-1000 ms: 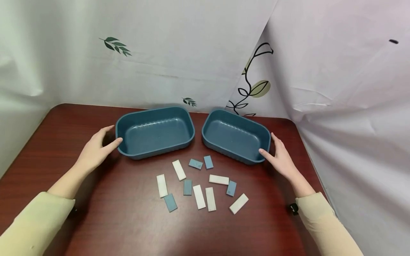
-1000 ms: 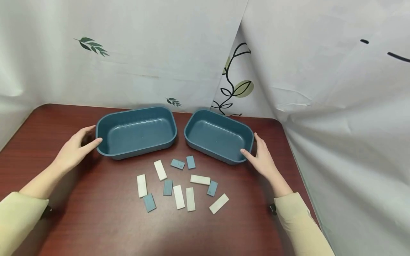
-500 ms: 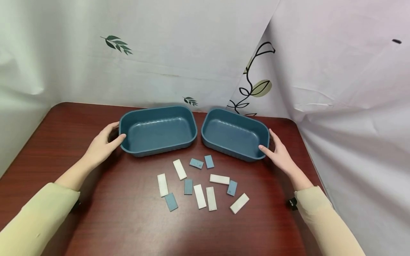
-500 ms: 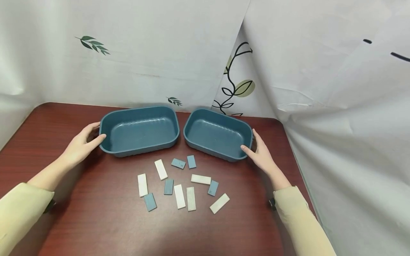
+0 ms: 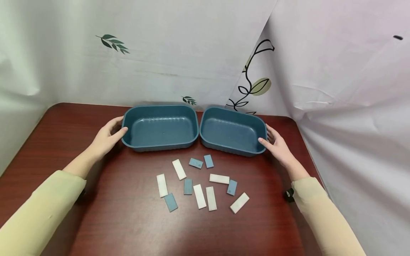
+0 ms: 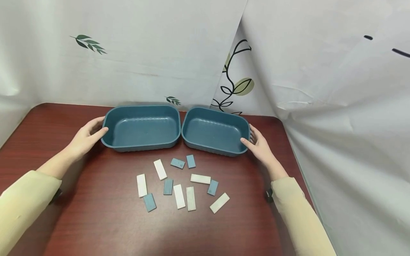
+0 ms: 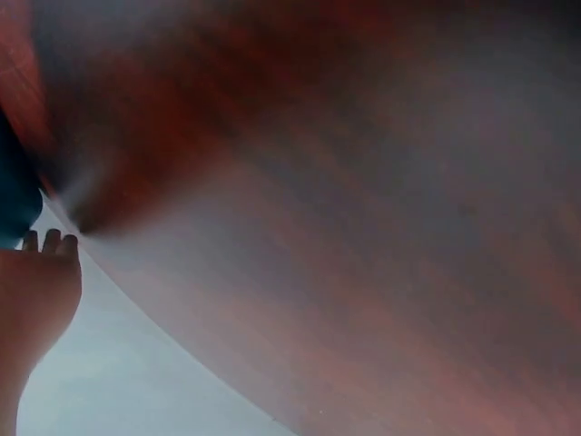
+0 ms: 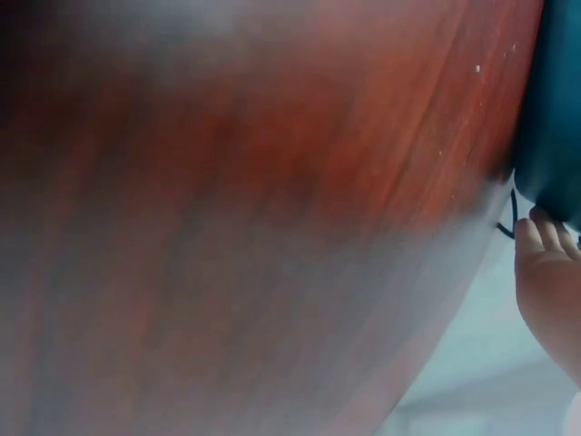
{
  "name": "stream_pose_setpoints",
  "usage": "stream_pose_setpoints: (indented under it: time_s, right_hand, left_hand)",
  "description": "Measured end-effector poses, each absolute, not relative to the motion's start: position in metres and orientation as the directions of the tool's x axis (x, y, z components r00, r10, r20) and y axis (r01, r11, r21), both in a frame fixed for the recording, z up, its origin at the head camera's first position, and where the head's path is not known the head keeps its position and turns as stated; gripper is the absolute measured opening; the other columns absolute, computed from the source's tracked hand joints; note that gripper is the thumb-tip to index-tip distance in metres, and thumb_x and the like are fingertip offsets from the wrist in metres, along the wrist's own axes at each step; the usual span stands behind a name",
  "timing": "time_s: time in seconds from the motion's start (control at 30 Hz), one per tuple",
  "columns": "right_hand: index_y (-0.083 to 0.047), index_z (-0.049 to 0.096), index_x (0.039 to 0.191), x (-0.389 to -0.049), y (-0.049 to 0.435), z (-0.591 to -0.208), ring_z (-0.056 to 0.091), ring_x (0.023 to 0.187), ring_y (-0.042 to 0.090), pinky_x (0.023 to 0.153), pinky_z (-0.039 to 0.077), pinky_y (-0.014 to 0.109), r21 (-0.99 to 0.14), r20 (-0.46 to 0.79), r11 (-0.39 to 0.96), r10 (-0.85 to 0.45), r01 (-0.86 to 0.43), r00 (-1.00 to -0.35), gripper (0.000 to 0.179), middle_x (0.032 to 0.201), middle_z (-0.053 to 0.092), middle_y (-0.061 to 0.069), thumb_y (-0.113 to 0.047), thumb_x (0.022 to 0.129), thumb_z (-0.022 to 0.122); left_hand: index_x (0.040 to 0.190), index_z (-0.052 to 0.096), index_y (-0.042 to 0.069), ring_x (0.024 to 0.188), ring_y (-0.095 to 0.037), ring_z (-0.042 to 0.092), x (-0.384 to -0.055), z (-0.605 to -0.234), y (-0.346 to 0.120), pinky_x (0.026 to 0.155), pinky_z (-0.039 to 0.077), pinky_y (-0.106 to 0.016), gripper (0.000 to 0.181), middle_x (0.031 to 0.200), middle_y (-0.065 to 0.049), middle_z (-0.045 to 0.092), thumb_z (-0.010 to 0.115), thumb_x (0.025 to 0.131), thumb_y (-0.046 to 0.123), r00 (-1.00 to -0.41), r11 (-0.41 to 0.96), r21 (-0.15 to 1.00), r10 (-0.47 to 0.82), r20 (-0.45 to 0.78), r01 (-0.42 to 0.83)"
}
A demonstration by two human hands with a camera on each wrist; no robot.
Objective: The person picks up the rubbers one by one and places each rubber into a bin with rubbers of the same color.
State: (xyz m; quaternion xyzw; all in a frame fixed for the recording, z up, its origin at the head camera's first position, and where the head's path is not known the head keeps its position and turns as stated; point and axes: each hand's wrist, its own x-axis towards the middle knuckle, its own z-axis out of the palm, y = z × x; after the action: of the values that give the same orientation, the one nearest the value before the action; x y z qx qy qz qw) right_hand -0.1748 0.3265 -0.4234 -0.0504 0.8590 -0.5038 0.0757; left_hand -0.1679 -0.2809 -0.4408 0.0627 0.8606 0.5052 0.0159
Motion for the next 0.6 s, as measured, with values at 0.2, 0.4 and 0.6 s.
stream_pose_setpoints:
  time_s: [0.2,0.4,0.6]
  right_hand:
    - [-0.002,0.021,0.168,-0.182,0.329,-0.424,0.035,0.156,0.046,0.095,0.045,0.001,-0.905,-0.080,0.426,-0.164,0.002,-0.983,0.072,0.171,0.033,0.024,-0.014,0.109,0.060]
    - [-0.004,0.023,0.168,-0.189,0.327,-0.423,0.035,0.155,0.046,0.096,0.047,0.004,-0.920,-0.089,0.391,-0.177,0.013,-0.980,0.069,0.171,0.033,0.023,-0.014,0.110,0.059]
    - [-0.005,0.025,0.168,-0.194,0.325,-0.423,0.033,0.157,0.045,0.096,0.049,0.005,-0.930,-0.093,0.367,-0.199,0.014,-0.976,0.067,0.171,0.032,0.023,-0.011,0.110,0.058]
  left_hand:
    - [0.162,0.036,0.000,0.113,0.019,0.047,-0.172,-0.439,-0.282,0.089,0.040,0.000,0.060,0.149,-0.017,0.050,0.056,0.112,0.025,-0.992,0.458,0.886,0.129,0.004,0.064]
    - [0.162,0.036,-0.003,0.111,0.019,0.050,-0.174,-0.436,-0.283,0.089,0.042,0.000,0.058,0.136,0.008,0.055,0.054,0.112,0.021,-0.991,0.453,0.888,0.135,0.014,0.075]
    - [0.160,0.037,-0.006,0.107,0.019,0.053,-0.174,-0.438,-0.286,0.087,0.044,-0.001,0.058,0.120,0.033,0.051,0.056,0.112,0.020,-0.992,0.410,0.909,0.128,0.021,0.072]
